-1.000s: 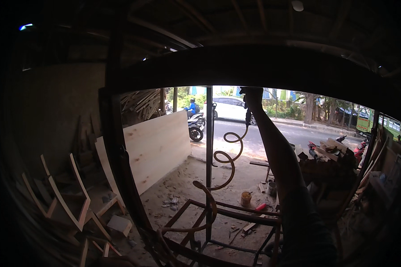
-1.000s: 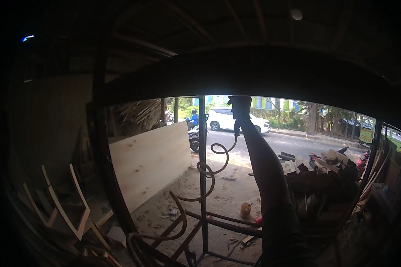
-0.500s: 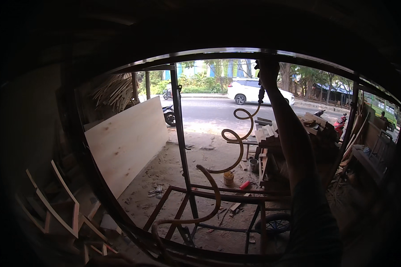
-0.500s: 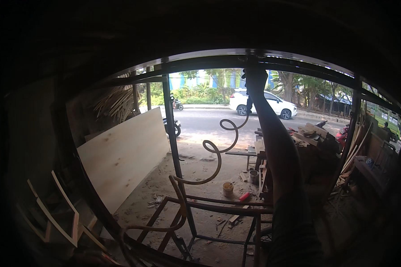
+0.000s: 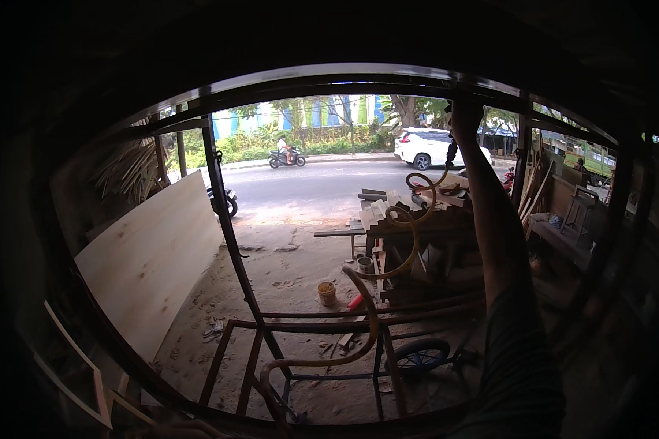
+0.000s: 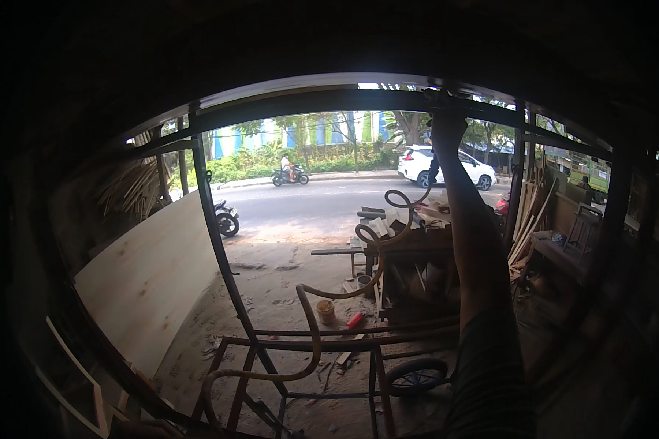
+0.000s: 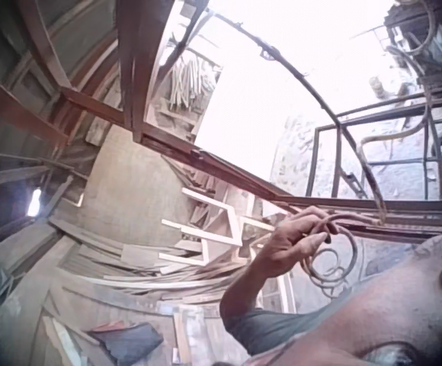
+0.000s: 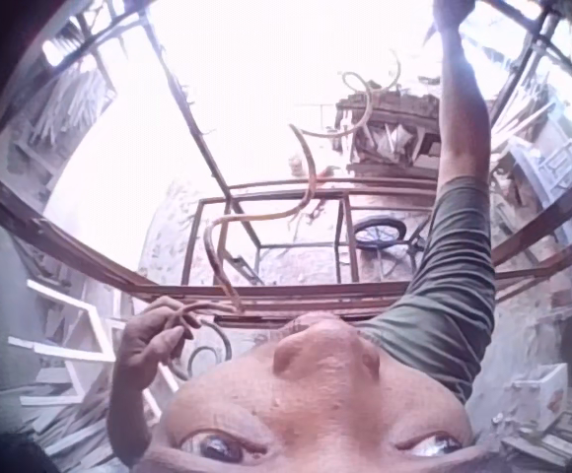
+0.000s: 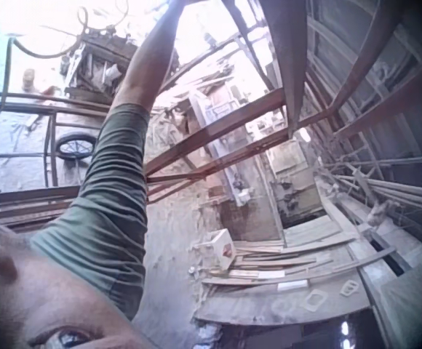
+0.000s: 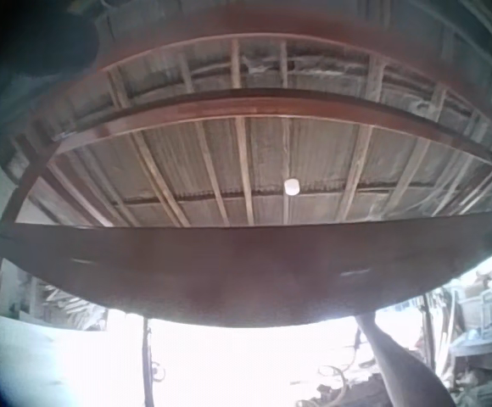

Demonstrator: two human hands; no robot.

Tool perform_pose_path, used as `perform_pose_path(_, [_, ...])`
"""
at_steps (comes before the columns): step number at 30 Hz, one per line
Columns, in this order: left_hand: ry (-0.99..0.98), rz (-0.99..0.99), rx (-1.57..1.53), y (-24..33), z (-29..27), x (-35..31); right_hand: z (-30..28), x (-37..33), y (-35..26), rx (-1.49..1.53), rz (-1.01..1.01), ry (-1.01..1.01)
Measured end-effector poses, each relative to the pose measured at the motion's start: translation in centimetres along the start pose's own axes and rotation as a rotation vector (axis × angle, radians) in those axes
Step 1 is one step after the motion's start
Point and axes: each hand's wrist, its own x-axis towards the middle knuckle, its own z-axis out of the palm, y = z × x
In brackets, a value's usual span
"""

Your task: The person spray paints the metal frame of a wooden cart using a spray gun, moving around the cart to coat different sections and occasionally adjusting the air hose.

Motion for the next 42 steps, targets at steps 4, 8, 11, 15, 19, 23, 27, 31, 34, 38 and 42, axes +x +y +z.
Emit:
perform_pose_path(4, [-0.022,-0.017,-0.008,0.5,0.6,1.6,-3.4,1.0,3.0,-0.259,0.108,-0.25])
perform_pose_path(8, [-0.058,0.002,-0.038,0.5,1.1,3.1,-5.4,2.3,8.1,-0.538,-0.162,-0.011])
perform_pose_path(11, [-0.064,-0.013,-0.026,0.6,1.4,4.1,-6.4,3.3,11.7,-0.552,-0.104,-0.084])
perform_pose_path(15, [-0.072,0.026,-0.004,0.7,1.6,5.6,-7.9,4.4,15.1,-0.733,-0.115,-0.128])
perform_pose_path(19, [-0.086,0.026,-0.02,1.1,2.2,7.1,-9.4,5.3,17.8,-0.777,-0.309,-0.033])
perform_pose_path(23, [-0.104,-0.01,-0.009,1.6,2.4,8.2,-11.1,5.3,19.4,-0.766,-0.328,-0.105])
perform_pose_path(27, [-0.136,0.027,0.003,1.2,2.4,9.1,-11.5,6.4,22.3,-0.935,-0.36,-0.069])
perform_pose_path(31, [-0.158,-0.01,-0.025,0.9,2.5,10.0,-11.8,6.7,23.8,-0.887,-0.158,-0.077])
perform_pose_path(34, [-0.157,-0.022,0.001,1.1,2.7,10.4,-11.5,5.7,22.7,-0.831,-0.192,0.052])
perform_pose_path(38, [-0.168,-0.005,0.016,1.0,2.8,10.6,-12.3,4.7,20.3,-0.927,0.064,-0.09])
perform_pose_path(42, [-0.191,-0.05,-0.026,0.8,2.3,9.9,-11.9,1.8,16.9,-0.848,0.007,-0.113])
